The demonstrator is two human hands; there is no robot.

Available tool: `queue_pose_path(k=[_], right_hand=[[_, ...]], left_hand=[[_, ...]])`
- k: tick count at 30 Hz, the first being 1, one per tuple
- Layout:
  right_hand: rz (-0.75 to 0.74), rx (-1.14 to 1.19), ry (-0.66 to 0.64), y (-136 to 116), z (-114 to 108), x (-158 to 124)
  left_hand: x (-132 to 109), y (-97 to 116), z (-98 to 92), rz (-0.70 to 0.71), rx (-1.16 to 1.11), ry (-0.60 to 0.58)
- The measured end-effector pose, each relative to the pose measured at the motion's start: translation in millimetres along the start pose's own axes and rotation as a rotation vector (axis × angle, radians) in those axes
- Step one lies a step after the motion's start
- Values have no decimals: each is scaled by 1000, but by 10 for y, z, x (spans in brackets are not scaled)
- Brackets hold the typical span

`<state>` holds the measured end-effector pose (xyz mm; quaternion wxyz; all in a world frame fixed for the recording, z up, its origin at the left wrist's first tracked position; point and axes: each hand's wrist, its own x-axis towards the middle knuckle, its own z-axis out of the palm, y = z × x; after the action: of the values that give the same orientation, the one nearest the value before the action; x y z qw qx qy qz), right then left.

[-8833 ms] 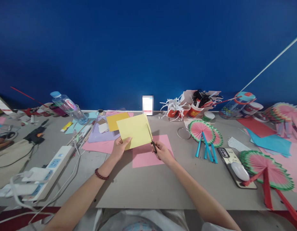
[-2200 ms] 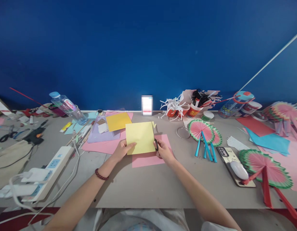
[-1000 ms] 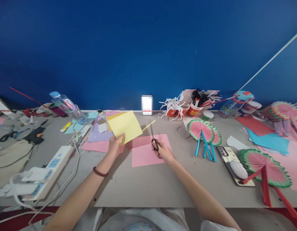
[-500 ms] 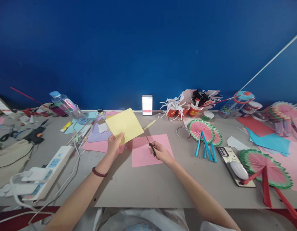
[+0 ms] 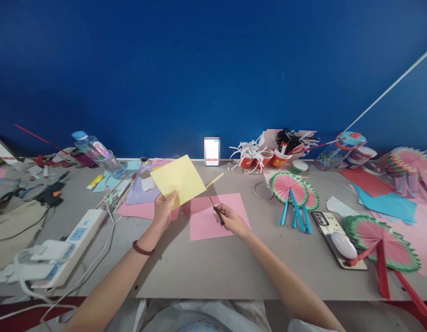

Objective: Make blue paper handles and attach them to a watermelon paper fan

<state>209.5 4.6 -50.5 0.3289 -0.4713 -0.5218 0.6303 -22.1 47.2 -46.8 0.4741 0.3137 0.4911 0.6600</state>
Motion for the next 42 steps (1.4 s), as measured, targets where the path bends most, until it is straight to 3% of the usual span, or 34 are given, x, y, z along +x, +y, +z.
queue_pose_path(k=[42], right_hand=[[19,-29,9,8,12,11]], left_hand=[[-115,13,32,-87,28,-90]])
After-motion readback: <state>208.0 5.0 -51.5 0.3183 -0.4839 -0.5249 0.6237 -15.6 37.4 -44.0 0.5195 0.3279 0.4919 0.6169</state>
